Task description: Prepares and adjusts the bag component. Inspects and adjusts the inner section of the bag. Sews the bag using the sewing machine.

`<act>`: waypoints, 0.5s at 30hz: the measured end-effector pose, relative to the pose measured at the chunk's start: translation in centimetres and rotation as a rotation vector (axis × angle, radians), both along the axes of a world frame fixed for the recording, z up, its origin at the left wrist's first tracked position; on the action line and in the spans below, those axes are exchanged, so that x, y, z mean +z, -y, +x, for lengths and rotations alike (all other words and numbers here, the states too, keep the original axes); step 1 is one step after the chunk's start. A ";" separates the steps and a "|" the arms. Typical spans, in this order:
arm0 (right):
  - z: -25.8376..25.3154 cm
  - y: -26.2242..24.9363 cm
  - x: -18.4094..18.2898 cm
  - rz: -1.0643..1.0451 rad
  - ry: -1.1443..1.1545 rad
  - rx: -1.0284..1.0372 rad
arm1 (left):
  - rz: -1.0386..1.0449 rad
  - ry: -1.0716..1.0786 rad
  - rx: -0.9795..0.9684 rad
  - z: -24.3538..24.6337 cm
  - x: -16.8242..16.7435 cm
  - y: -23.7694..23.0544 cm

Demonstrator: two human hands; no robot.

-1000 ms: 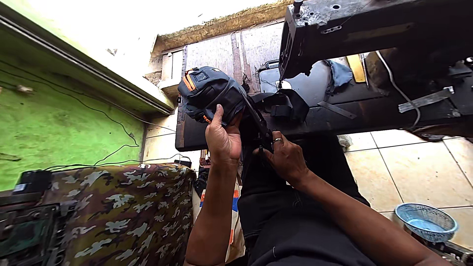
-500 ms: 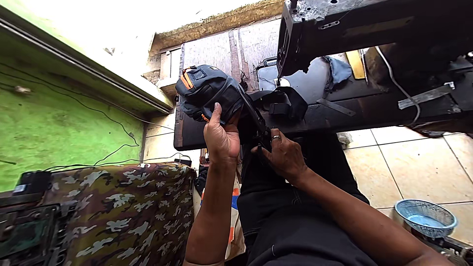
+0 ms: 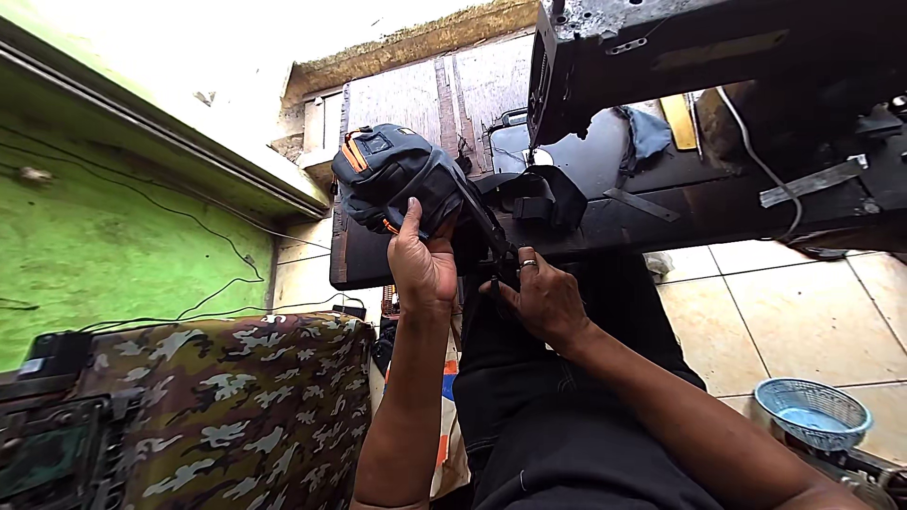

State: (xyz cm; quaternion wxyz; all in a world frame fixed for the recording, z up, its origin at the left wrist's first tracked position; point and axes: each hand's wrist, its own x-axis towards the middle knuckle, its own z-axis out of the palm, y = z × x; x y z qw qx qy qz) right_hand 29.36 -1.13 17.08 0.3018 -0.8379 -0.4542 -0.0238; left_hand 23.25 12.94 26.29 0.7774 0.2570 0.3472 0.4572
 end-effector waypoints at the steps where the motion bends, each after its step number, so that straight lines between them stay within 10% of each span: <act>1: 0.1 0.1 0.0 0.002 -0.006 0.002 | 0.002 0.003 0.003 0.0 -0.1 0.0; 15: 4.2 8.7 -0.6 -0.027 -0.208 -0.079 | 0.100 -0.061 -0.049 -2.1 -0.5 -1.6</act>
